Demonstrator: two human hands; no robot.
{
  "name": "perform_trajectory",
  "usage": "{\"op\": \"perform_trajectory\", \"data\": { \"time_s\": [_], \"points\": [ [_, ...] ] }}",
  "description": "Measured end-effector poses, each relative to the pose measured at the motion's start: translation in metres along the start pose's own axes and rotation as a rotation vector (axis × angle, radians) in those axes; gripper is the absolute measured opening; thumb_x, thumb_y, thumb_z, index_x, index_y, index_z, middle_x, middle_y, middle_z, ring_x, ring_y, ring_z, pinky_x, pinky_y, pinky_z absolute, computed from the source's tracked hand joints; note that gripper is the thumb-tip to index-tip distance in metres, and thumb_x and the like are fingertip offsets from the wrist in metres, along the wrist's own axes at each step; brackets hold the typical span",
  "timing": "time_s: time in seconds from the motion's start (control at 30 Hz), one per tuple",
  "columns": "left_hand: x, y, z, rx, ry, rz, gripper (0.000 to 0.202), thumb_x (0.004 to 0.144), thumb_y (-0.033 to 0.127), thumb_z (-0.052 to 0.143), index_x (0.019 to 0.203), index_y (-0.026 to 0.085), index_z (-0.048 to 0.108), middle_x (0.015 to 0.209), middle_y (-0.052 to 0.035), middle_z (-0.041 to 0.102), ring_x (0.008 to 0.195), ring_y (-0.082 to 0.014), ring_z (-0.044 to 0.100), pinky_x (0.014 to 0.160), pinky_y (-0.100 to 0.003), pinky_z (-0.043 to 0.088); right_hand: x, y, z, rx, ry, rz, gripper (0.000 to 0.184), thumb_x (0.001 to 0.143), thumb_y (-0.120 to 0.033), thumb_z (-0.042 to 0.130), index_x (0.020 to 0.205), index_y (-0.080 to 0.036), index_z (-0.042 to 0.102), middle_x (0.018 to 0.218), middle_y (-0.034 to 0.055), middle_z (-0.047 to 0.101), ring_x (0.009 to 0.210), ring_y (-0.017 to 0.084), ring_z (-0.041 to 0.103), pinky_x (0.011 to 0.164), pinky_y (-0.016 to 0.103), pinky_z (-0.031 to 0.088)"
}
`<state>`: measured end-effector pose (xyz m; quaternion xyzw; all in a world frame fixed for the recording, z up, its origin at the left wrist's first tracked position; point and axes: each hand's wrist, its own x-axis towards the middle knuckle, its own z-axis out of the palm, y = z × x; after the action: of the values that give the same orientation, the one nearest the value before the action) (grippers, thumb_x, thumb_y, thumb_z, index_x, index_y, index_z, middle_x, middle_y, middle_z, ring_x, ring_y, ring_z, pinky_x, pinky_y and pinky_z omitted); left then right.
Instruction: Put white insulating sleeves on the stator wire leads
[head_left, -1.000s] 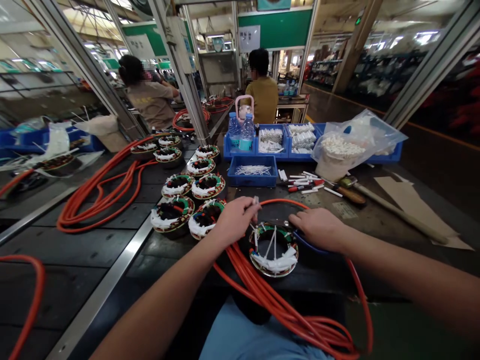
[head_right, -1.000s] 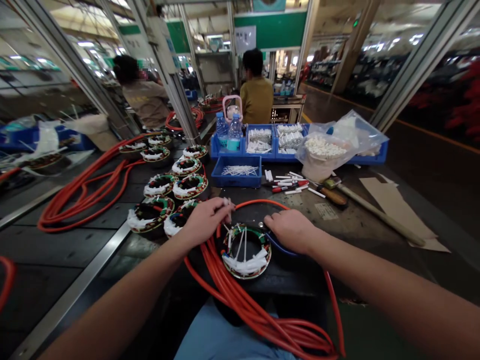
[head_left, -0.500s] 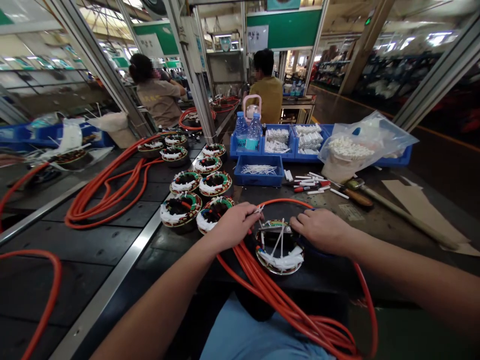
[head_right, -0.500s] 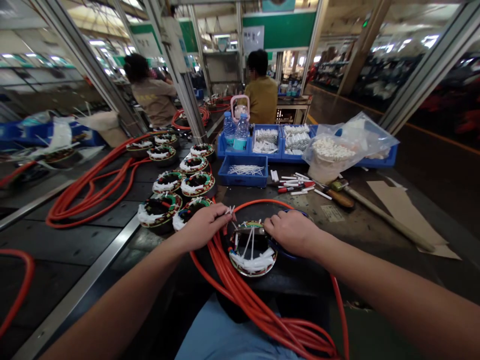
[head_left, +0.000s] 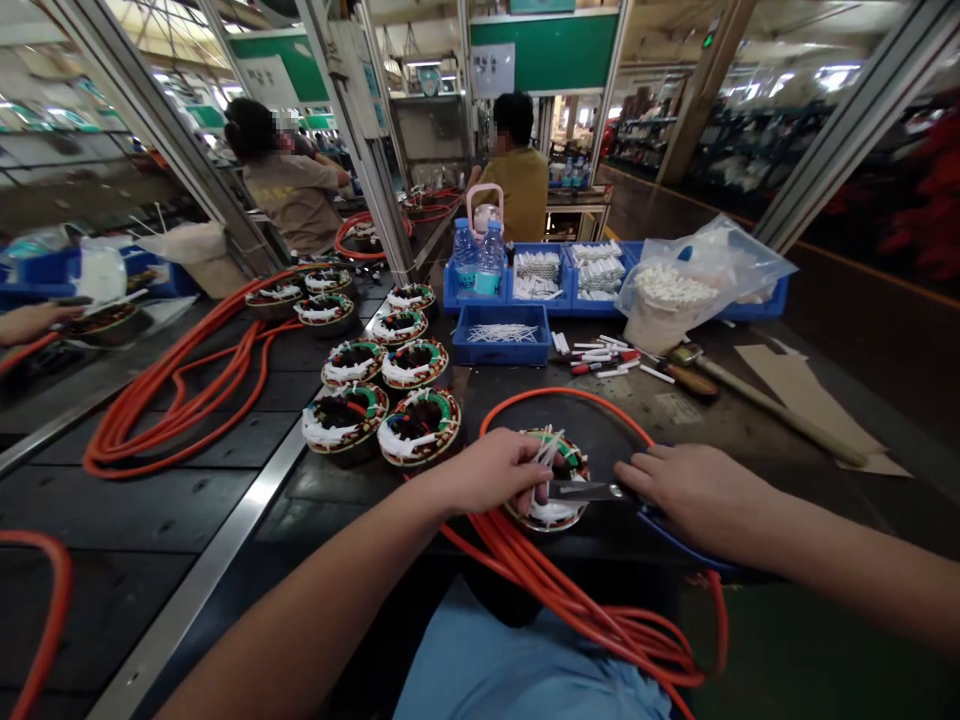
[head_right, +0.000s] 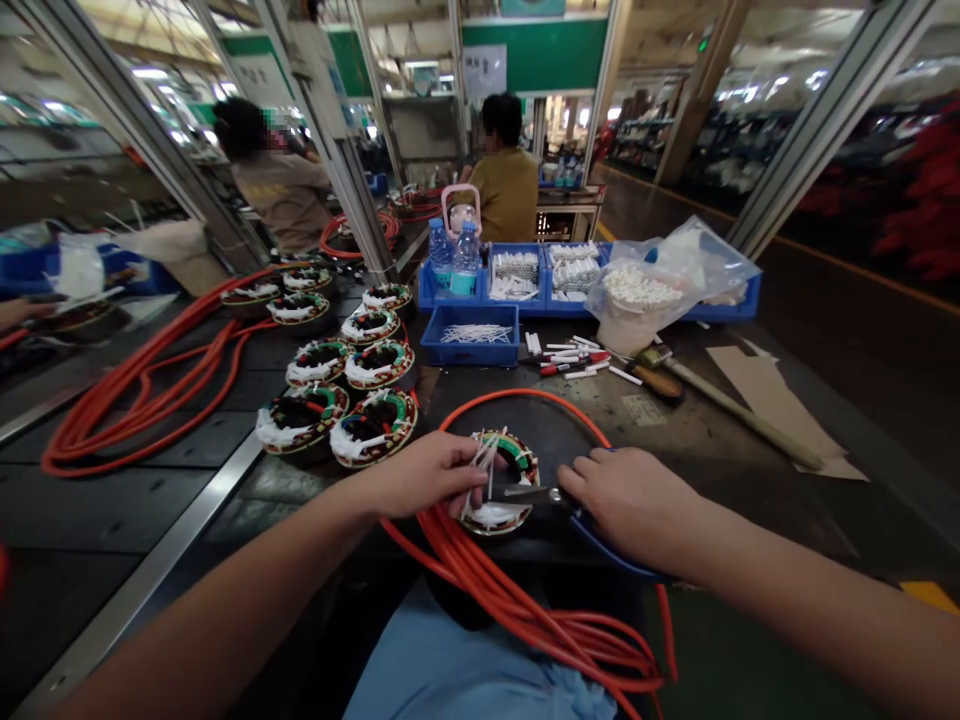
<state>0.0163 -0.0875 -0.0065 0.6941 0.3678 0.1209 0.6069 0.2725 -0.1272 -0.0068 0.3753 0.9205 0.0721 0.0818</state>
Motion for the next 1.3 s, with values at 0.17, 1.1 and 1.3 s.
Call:
{"op": "perform_trajectory", "data": {
  "time_s": [0.17, 1.1, 1.3],
  "points": [
    [0.003, 0.007, 0.002, -0.001, 0.076, -0.019, 0.02, 0.079, 0.033, 0.051, 0.075, 0.015, 0.06, 0.059, 0.0025, 0.059, 0.044, -0.0071, 0.048, 0.047, -0.019, 0.037, 0.013, -0.009, 0.001, 0.05, -0.043, -0.058, 0.017, 0.077, -0.009, 0.044, 0.086, -0.019, 0.054, 0.071, 0.0034, 0.059, 0.06, 0.018, 0.054, 0.052, 0.027, 0.026],
    [-0.023, -0.018, -0.013, -0.099, 0.535, 0.039, 0.029, 0.084, 0.043, 0.045, 0.084, 0.015, 0.054, 0.067, 0.0009, 0.057, 0.047, -0.006, 0.045, 0.047, -0.018, 0.036, -0.02, 0.03, 0.045, 0.115, 0.071, 0.115, 0.027, 0.078, -0.01, 0.044, 0.1, -0.018, 0.059, 0.087, 0.0094, 0.066, 0.073, 0.021, 0.061, 0.062, 0.03, 0.042],
    [0.043, 0.001, -0.085, 0.352, 0.992, 0.165, 0.03, 0.093, 0.033, 0.025, 0.094, 0.017, 0.05, 0.076, -0.0024, 0.059, 0.056, -0.0101, 0.051, 0.057, -0.022, 0.042, -0.077, 0.117, 0.085, 0.25, 0.017, 0.637, 0.043, 0.076, -0.035, 0.06, 0.115, -0.015, 0.056, 0.09, 0.0227, 0.066, 0.071, 0.027, 0.063, 0.058, 0.034, 0.041]
  ]
}}
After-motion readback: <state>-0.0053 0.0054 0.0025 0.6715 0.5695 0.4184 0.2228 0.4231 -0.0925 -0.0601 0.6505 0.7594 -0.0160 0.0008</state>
